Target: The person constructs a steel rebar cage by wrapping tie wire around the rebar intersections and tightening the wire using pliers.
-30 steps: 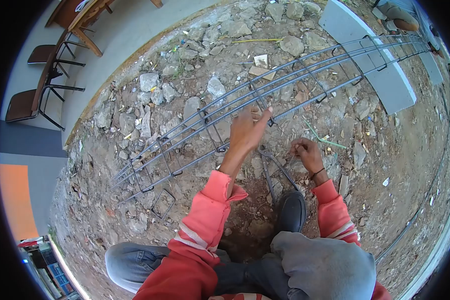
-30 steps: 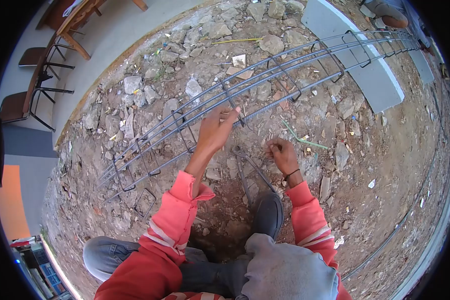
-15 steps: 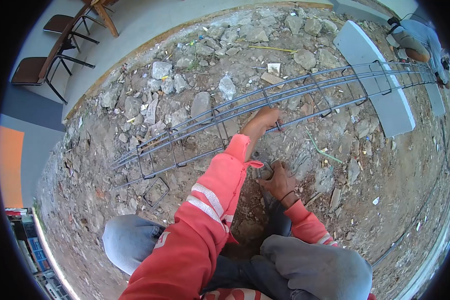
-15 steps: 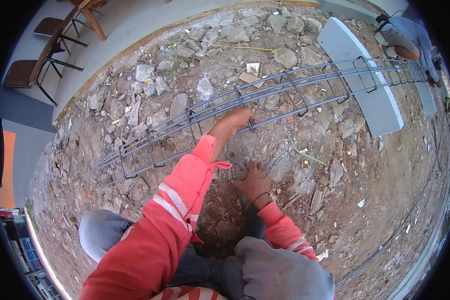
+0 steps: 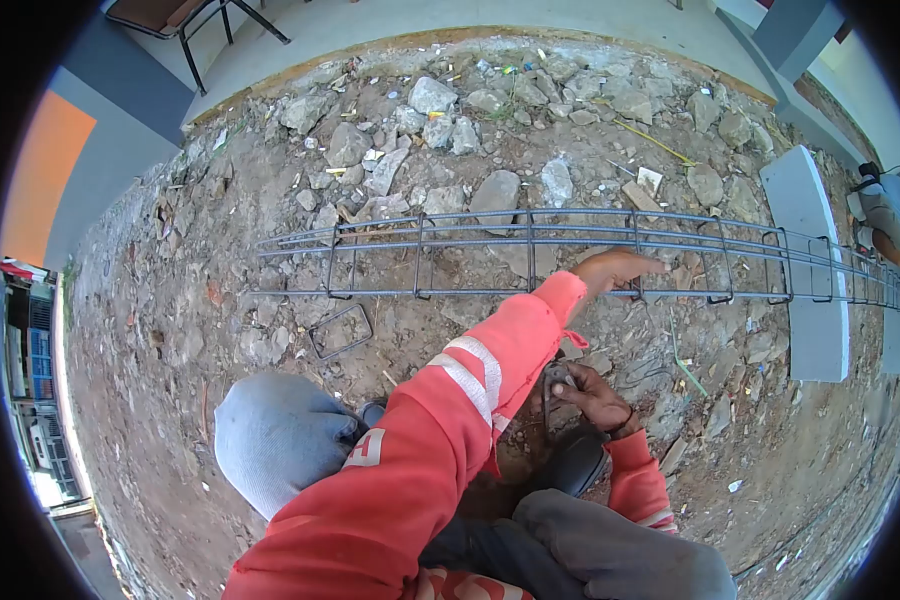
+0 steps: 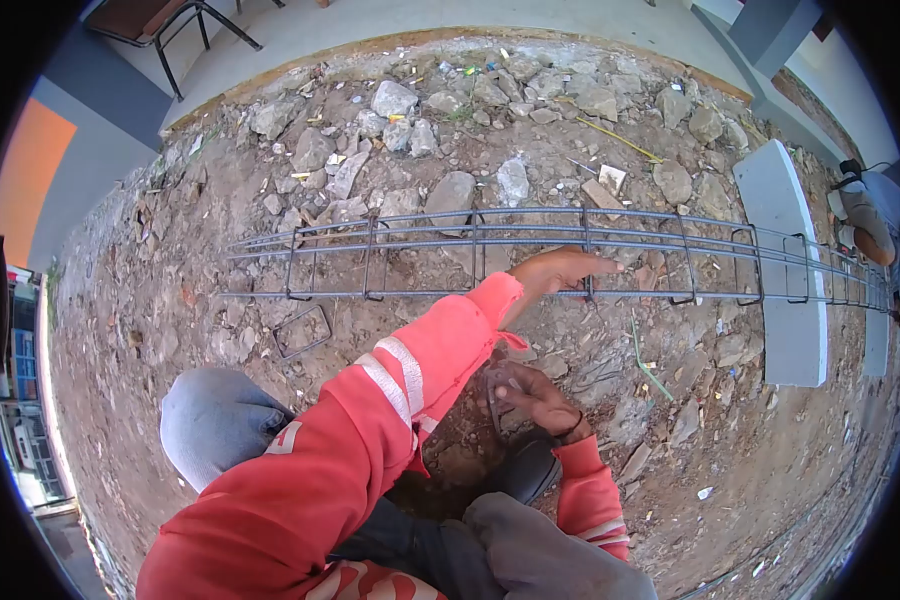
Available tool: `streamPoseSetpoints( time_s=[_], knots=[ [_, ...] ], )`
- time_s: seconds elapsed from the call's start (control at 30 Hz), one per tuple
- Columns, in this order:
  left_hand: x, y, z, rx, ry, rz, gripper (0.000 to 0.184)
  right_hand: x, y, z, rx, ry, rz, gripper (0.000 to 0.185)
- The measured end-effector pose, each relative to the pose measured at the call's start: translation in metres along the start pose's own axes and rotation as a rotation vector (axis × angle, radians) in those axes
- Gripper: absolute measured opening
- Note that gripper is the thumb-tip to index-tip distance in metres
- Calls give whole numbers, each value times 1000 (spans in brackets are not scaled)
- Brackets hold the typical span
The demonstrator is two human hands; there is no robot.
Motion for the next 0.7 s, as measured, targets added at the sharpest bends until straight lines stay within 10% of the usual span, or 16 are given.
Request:
streamPoseSetpoints(
  time_s=[0.17, 0.33, 0.53, 0.7],
  knots=[
    [11, 2, 1, -36, 14, -145, 70, -36, -2, -25, -252, -224, -138, 26],
    [3, 2, 13, 39, -25, -133, 64, -121, 18, -82, 123, -90, 324, 29],
    [-11, 5, 22, 69, 58, -169, 55, -150, -48, -118, 506, 19, -1091, 34],
    [-10, 5, 27, 189, 8, -109, 54, -147, -65, -112, 460, -66, -1379, 27]
  ],
)
Point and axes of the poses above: each hand's wrist, its own z-axis towards the middle knuckle, its own y-axis out of the palm, x = y × z, the point moved 2 cm from there along z, towards the middle knuckle, and after that the axes turned 2 degrees about z, right-handed, at the moved point
